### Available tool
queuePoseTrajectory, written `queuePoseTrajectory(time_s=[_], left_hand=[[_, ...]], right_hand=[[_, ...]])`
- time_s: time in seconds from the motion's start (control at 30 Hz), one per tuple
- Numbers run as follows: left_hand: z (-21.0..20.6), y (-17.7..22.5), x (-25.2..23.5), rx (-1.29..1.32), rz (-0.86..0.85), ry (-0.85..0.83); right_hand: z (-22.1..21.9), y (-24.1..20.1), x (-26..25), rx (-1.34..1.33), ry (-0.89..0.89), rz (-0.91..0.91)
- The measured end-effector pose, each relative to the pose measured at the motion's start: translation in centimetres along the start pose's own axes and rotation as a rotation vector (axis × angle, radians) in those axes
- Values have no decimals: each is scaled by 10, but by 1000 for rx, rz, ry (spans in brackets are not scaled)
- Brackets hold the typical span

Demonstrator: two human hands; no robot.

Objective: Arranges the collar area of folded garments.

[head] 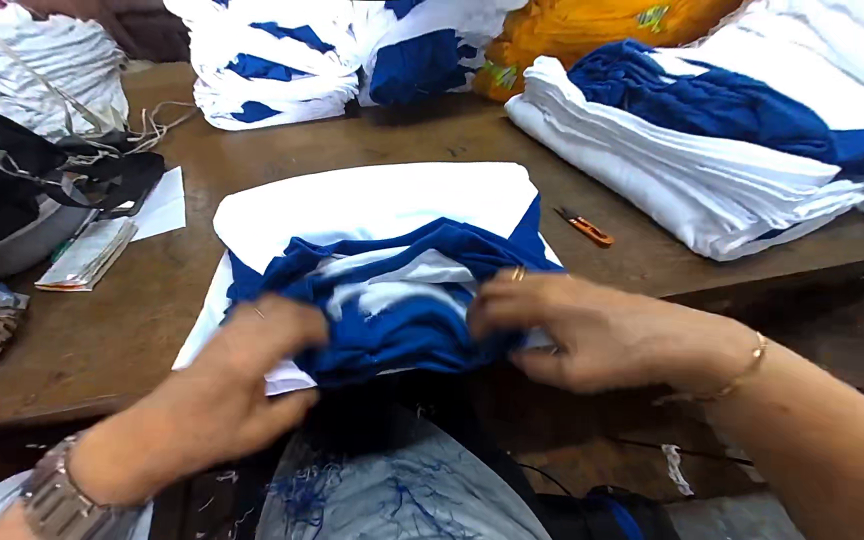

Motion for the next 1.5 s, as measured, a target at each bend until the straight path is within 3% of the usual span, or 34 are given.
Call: queuePoseTrajectory(time_s=[0.1, 0.17, 0.23, 0.27, 0.33, 0.4, 0.43, 0.5, 0.57, 0.6, 0.73, 0.8, 0.97, 1.1, 1.17, 1.23, 1.3, 1.4, 1.5], left_hand=[[-14, 7, 15, 266, -57, -157], [14, 7, 10, 282, -10, 22], [33, 6, -2, 99, 14, 157], [30, 8, -7, 18, 4, 135], [-2, 18, 0, 22, -35, -25], [-34, 30, 17, 315, -106, -279], [-34, 32, 21, 430, -108, -326], [-2, 21, 16, 391, -34, -116], [34, 5, -1, 168, 16, 204], [42, -1, -10, 39, 20, 265], [6, -13, -37, -289, 5, 98], [2, -18, -43, -314, -8, 103], [49, 19, -37, -153, -40, 178], [-15, 25, 4, -34, -185, -117], [-2, 12, 13, 216, -105, -58], [39, 0, 10, 421, 51, 179], [65, -9, 5, 345, 97, 351], [48, -5, -8, -23, 30, 253], [3, 2, -5, -20, -45, 121]], right_hand=[[24, -8, 7, -239, -80, -48], [58, -9, 10, -286, 111, -39], [64, -2, 3, -170, 236, 18], [53, 0, -1, -172, 196, 22], [15, 2, -2, -166, -47, -36], [0, -3, 5, -134, -254, -87], [10, -8, 7, -205, -251, -87], [39, -13, 7, -260, -81, -31], [47, -13, -1, -134, 108, 59], [41, -11, -8, -58, 129, 58], [-9, 5, -31, 247, 63, 92], [1, 11, -29, 184, 92, 114], [59, 14, 5, -170, 143, 82], [2, 28, 27, -13, -129, -79], [6, 26, 30, -91, -111, -92], [36, 15, 28, -261, 43, -86], [56, 2, 17, -196, 181, -9], [32, -18, -4, -30, 131, 74], [-13, -26, -6, 30, -46, 91]])
Point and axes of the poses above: each hand's wrist, its own x-axis away from the middle knuckle, its own z-axis out of the back of the hand, y = z × x, the point moved 6 cm from there along -x, towards the middle knuckle, and after that the axes turned 8 degrees about -x, right-handed, at the moved point
